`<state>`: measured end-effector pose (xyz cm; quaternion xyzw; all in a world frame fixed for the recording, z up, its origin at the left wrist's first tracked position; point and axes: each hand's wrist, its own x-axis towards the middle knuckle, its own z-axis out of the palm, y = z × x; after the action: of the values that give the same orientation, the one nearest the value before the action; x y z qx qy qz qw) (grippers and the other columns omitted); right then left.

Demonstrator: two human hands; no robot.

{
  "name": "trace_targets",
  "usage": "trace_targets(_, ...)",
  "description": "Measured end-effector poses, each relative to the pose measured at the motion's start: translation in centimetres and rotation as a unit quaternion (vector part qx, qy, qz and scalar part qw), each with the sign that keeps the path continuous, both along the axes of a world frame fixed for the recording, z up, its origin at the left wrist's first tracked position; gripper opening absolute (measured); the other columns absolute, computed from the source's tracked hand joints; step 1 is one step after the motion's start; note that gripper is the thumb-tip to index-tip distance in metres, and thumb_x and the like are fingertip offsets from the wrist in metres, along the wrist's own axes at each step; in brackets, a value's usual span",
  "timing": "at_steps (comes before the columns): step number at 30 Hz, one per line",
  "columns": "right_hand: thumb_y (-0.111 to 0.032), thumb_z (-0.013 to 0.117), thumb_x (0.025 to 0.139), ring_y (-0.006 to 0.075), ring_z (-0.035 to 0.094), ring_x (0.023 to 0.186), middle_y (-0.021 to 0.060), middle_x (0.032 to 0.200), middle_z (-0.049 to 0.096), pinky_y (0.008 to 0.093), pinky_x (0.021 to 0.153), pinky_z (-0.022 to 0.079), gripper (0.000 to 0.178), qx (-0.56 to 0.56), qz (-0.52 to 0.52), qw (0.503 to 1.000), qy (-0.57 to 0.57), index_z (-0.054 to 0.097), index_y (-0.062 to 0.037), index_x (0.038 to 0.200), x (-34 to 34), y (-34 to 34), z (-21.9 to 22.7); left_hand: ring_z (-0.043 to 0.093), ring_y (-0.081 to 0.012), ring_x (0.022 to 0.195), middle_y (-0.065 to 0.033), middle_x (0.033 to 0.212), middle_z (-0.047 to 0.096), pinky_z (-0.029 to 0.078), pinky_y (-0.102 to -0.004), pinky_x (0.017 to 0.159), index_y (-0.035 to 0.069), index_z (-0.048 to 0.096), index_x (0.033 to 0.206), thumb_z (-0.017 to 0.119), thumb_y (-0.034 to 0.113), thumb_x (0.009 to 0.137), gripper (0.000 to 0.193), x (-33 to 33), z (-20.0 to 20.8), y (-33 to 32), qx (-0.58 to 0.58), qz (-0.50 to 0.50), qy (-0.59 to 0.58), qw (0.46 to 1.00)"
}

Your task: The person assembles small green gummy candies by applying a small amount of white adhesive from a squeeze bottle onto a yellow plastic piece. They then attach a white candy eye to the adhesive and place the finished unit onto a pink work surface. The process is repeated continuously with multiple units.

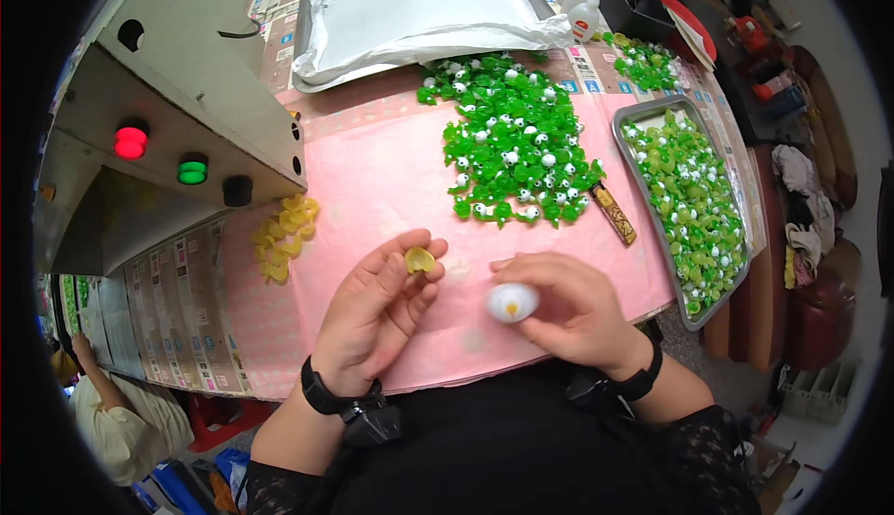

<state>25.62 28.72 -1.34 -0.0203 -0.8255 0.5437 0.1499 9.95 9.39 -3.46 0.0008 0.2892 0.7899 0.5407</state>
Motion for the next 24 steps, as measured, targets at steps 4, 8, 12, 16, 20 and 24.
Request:
trace_targets(4, -0.004, 0.072, 0.074, 0.0288, 0.063, 0.110, 0.0141, 0.114, 0.066, 0.0389, 0.097, 0.048, 0.040, 0.041, 0.072, 0.996, -0.023, 0.061, -0.0021, 0.113, -0.4, -0.8, -0.8, 0.063, -0.0163, 0.104, -0.0147, 0.126, 0.058, 0.055, -0.0261, 0.089, 0.000, 0.047, 0.133, 0.054, 0.021, 0.099, 0.041, -0.8, 1.4, 1.8, -0.011, 0.011, 0.023, 1.000)
trace_targets(8, -0.011, 0.075, 0.073, 0.0298, 0.064, 0.099, 0.0125, 0.107, 0.066, 0.0386, 0.087, 0.050, 0.032, 0.067, 0.063, 0.996, -0.001, 0.065, -0.0040, 0.103, -0.7, 0.7, 0.2, 0.063, -0.0154, 0.101, -0.0144, 0.125, 0.058, 0.055, -0.0256, 0.087, 0.000, 0.048, 0.132, 0.054, 0.022, 0.099, 0.040, -1.2, 1.1, 2.2, -0.010, 0.005, 0.026, 1.000)
trace_targets(12, -0.011, 0.074, 0.074, 0.0295, 0.062, 0.088, 0.0112, 0.096, 0.064, 0.0382, 0.077, 0.050, 0.022, 0.236, -0.063, 0.970, 0.005, 0.066, -0.0038, 0.094, -1.9, 2.8, 0.8, 0.063, -0.0151, 0.100, -0.0143, 0.125, 0.059, 0.055, -0.0256, 0.087, 0.000, 0.048, 0.132, 0.054, 0.022, 0.099, 0.039, -1.2, -0.3, 2.2, -0.010, -0.005, 0.020, 1.000)
trace_targets(16, -0.007, 0.069, 0.073, 0.0289, 0.059, 0.079, 0.0113, 0.084, 0.057, 0.0393, 0.069, 0.049, 0.014, 0.345, -0.093, 0.934, -0.018, 0.063, -0.0015, 0.085, -4.0, 3.2, 0.8, 0.063, -0.0149, 0.100, -0.0145, 0.126, 0.058, 0.055, -0.0258, 0.087, 0.000, 0.048, 0.132, 0.053, 0.022, 0.100, 0.039, -1.1, -0.3, 2.5, -0.027, -0.011, 0.030, 0.999)
trace_targets(20, -0.003, 0.061, 0.074, 0.0281, 0.058, 0.078, 0.0113, 0.080, 0.053, 0.0389, 0.067, 0.049, 0.008, 0.388, -0.074, 0.918, -0.031, 0.060, -0.0003, 0.082, -4.2, 3.2, -0.6, 0.063, -0.0146, 0.101, -0.0146, 0.127, 0.058, 0.054, -0.0258, 0.088, 0.000, 0.048, 0.132, 0.052, 0.021, 0.100, 0.038, -1.1, -0.2, 2.5, -0.032, -0.014, 0.026, 0.999)
trace_targets(24, -0.003, 0.057, 0.074, 0.0276, 0.058, 0.080, 0.0110, 0.081, 0.053, 0.0385, 0.068, 0.050, 0.008, 0.410, -0.057, 0.909, -0.051, 0.060, -0.0003, 0.081, -4.3, 3.2, -0.2, 0.063, -0.0143, 0.101, -0.0133, 0.126, 0.059, 0.054, -0.0254, 0.088, 0.001, 0.049, 0.132, 0.050, 0.021, 0.101, 0.037, -1.1, -0.4, 2.4, -0.012, -0.030, 0.026, 0.999)
